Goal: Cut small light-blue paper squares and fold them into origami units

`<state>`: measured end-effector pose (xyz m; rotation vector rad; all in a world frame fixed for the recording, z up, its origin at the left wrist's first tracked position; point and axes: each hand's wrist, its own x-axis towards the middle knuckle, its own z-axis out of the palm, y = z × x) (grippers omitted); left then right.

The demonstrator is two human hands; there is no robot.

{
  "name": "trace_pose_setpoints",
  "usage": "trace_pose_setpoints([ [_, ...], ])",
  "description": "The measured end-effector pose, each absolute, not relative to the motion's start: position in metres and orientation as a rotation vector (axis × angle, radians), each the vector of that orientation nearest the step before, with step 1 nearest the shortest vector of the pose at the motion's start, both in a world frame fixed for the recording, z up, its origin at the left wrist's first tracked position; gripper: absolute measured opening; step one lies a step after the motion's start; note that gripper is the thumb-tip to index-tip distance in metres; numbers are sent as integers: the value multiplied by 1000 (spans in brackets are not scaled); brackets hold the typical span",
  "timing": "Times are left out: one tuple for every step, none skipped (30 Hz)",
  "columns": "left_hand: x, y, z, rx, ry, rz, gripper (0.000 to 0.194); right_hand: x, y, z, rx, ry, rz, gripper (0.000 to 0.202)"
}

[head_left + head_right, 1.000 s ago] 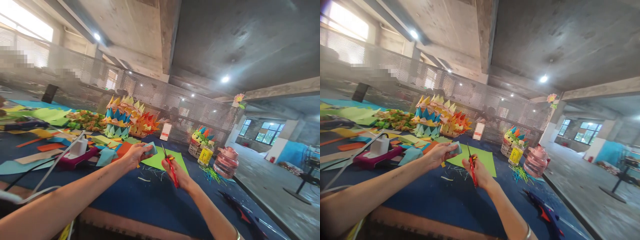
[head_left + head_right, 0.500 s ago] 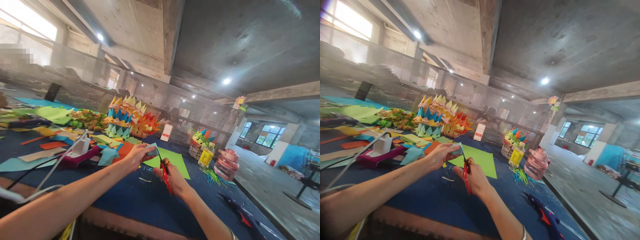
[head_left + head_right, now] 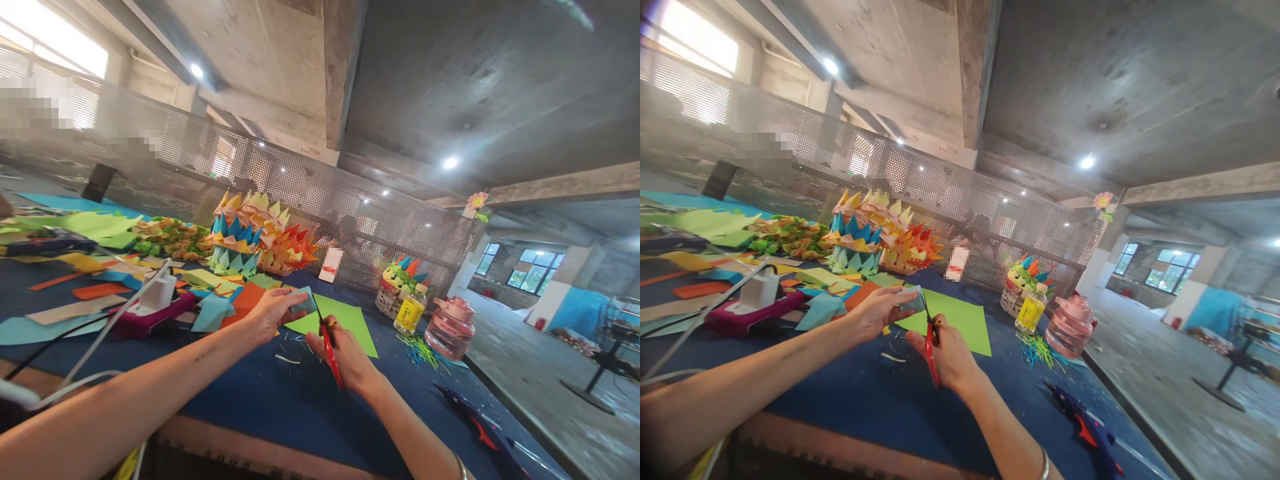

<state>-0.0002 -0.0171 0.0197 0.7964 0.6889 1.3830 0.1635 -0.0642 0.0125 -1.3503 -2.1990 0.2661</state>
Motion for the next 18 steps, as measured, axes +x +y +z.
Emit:
trace_pose_setpoints([
  [0, -17, 20, 798, 687, 1384, 18, 164, -64, 12, -1351, -2198, 268, 31],
  [0, -17, 20, 799, 686, 1385, 18, 164, -64, 12, -1352, -2199, 271, 31],
  [0, -17, 19, 799, 684, 1384, 18, 164, -64, 12, -1354, -2200, 271, 30],
  [0, -17, 19, 799, 683, 1383, 18, 164, -64, 12, -1356, -2201, 269, 30],
  [0, -16, 19, 798, 683, 1383, 18, 164, -64, 11, -1358, -2205, 267, 30],
  [-1, -16, 19, 795, 684, 1382, 18, 164, -64, 11, -1360, -2209, 263, 30],
  [-1, -15, 19, 791, 684, 1384, 18, 164, -64, 11, -1360, -2211, 257, 31],
  [-1, -15, 18, 786, 683, 1388, 17, 164, -64, 11, -1359, -2214, 252, 31],
  [-1, -14, 18, 781, 680, 1393, 17, 164, -64, 11, -1356, -2216, 245, 31],
  [-1, -14, 18, 777, 679, 1400, 17, 165, -64, 11, -1354, -2219, 241, 32],
  [-1, -14, 18, 775, 677, 1405, 17, 165, -64, 11, -1352, -2221, 237, 32],
  [-1, -14, 18, 774, 679, 1407, 17, 165, -64, 11, -1353, -2223, 236, 32],
  [-1, -14, 18, 776, 684, 1406, 17, 165, -64, 11, -1357, -2224, 237, 32],
  [-1, -14, 18, 777, 692, 1402, 18, 165, -64, 12, -1363, -2223, 242, 32],
  [-1, -14, 18, 779, 698, 1398, 18, 164, -65, 12, -1370, -2221, 246, 33],
  [-1, -14, 18, 781, 700, 1394, 18, 164, -65, 12, -1377, -2219, 250, 33],
  [-1, -14, 18, 784, 699, 1391, 19, 164, -65, 13, -1382, -2215, 253, 33],
  [-1, -14, 18, 787, 695, 1390, 19, 164, -65, 13, -1385, -2213, 256, 33],
])
